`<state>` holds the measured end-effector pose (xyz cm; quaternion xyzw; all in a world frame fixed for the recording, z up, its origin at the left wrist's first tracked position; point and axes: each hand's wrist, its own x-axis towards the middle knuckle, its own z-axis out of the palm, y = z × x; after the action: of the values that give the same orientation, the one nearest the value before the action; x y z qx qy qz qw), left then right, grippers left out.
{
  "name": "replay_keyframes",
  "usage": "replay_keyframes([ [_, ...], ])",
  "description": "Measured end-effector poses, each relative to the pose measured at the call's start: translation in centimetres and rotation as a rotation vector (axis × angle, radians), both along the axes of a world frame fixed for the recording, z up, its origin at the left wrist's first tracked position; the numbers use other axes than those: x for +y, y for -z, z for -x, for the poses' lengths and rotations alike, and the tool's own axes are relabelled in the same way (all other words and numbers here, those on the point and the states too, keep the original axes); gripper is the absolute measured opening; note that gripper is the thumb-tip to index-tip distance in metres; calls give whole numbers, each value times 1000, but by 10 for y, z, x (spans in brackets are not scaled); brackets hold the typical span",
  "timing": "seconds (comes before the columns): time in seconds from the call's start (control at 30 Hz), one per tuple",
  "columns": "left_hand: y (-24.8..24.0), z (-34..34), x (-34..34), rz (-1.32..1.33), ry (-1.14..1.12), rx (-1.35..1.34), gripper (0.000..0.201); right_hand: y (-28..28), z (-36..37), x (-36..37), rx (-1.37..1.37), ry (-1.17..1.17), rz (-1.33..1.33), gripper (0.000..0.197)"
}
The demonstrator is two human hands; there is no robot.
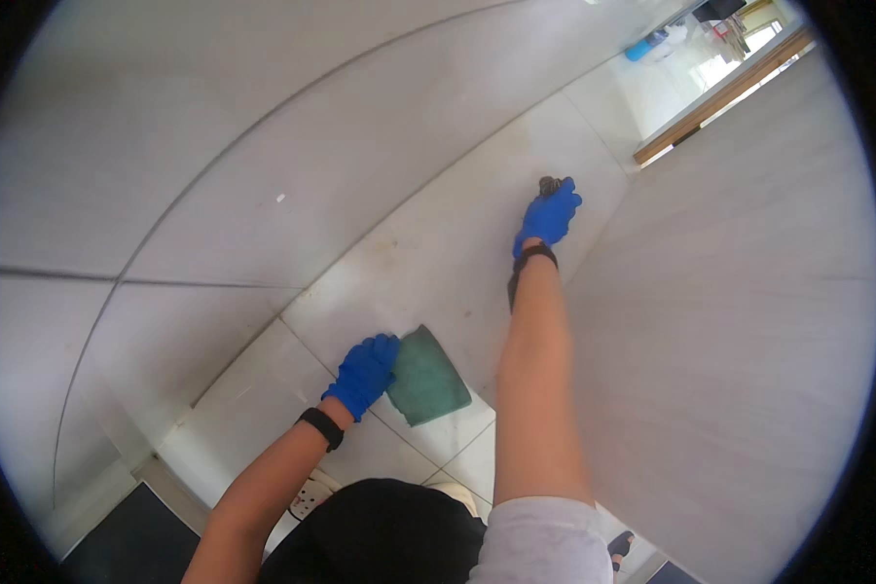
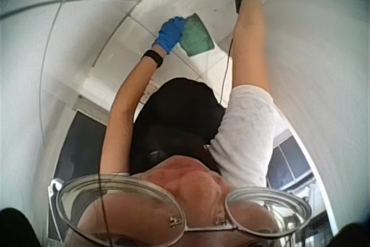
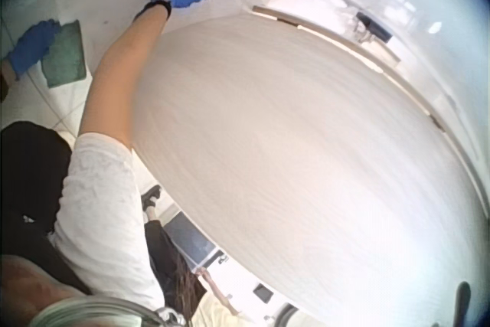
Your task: The person cleans the base of a white cabinet in a bathroom by wiping it with a cloth and scrubbing it with a steel wool scrubber.
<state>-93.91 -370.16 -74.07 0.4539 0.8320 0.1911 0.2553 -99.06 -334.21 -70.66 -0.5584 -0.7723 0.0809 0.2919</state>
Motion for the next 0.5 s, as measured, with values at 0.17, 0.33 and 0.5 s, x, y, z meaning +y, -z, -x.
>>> replay_keyframes([
  [0.17, -22, 5, 28, -298, 284, 101, 59, 11, -16, 22, -456, -359, -56, 14],
  [0.33, -2, 0, 34, -408, 533, -144, 61, 34, -17, 61, -473, -302, -75, 12],
  [0.5, 5, -2, 29, -327, 505, -47, 58, 37, -32, 97, -141, -155, 113, 18],
])
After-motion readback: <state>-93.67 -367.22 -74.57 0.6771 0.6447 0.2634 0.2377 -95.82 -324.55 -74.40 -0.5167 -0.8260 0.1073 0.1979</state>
